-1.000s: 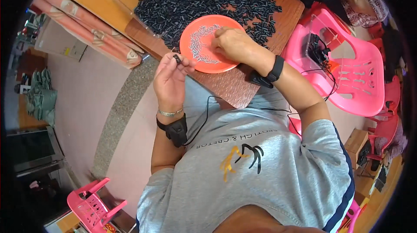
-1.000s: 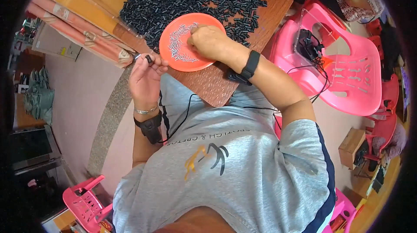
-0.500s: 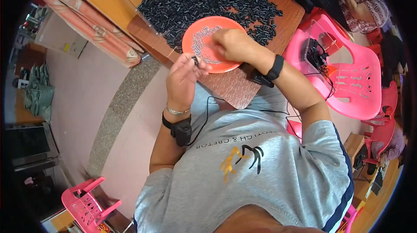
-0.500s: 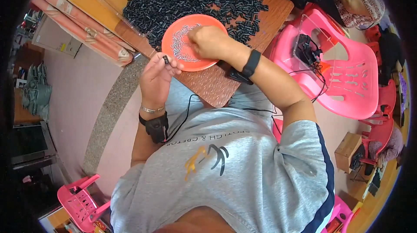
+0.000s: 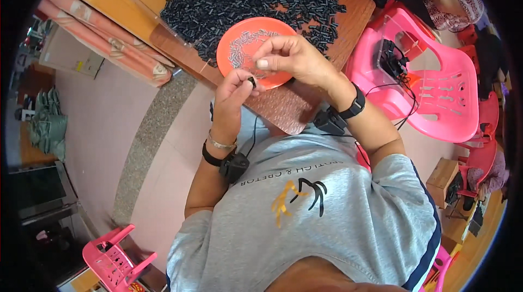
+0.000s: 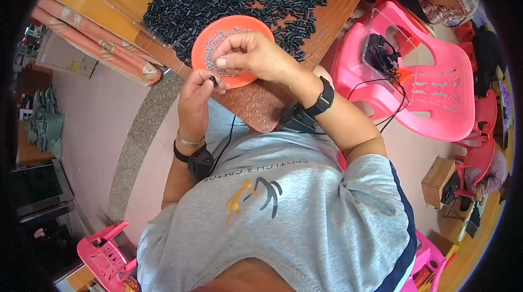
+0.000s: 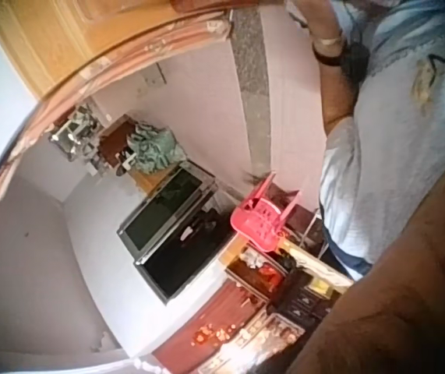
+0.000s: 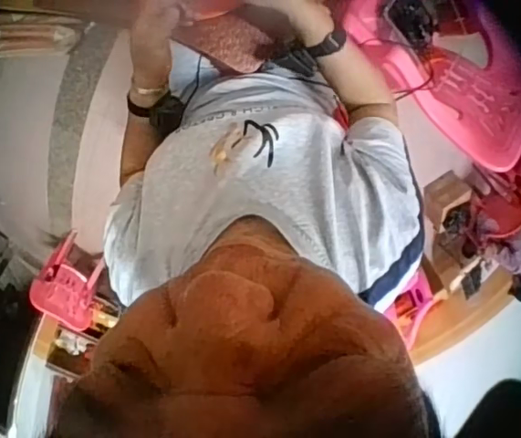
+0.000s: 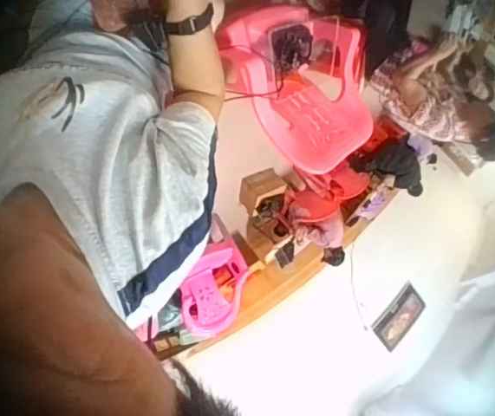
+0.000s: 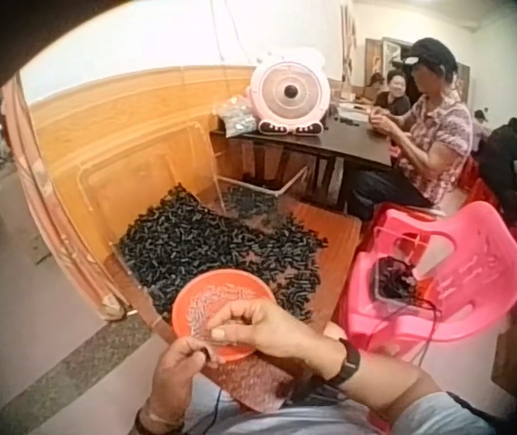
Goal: The person assembles small components by picking up black plastic pieces and inserting metal pins into them by hand.
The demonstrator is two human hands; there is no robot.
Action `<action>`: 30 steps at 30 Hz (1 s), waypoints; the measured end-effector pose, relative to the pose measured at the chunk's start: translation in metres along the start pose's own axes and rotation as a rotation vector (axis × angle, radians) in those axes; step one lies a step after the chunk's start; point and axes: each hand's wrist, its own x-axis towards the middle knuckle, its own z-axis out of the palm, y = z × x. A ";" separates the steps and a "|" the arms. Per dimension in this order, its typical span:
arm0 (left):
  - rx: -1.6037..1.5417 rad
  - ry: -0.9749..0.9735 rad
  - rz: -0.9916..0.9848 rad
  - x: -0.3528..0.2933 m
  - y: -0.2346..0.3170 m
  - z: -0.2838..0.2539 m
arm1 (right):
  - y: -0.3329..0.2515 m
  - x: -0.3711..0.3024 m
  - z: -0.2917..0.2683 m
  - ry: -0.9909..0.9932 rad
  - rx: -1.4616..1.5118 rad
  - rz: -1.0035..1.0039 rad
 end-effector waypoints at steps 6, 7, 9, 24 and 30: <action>0.101 0.030 0.021 -0.003 -0.002 0.001 | 0.004 -0.005 0.012 -0.068 -0.010 -0.039; 0.095 0.016 0.020 -0.003 -0.002 0.000 | 0.005 -0.005 0.013 -0.072 0.000 -0.022; 0.088 0.004 0.020 -0.001 -0.002 0.000 | 0.005 -0.005 0.013 -0.078 0.005 -0.037; -0.130 -0.049 -0.102 -0.001 -0.004 -0.001 | 0.010 -0.015 0.015 -0.053 -0.072 -0.085; -0.349 0.044 -0.135 0.000 0.002 0.012 | 0.018 -0.022 0.022 0.105 -0.566 -0.370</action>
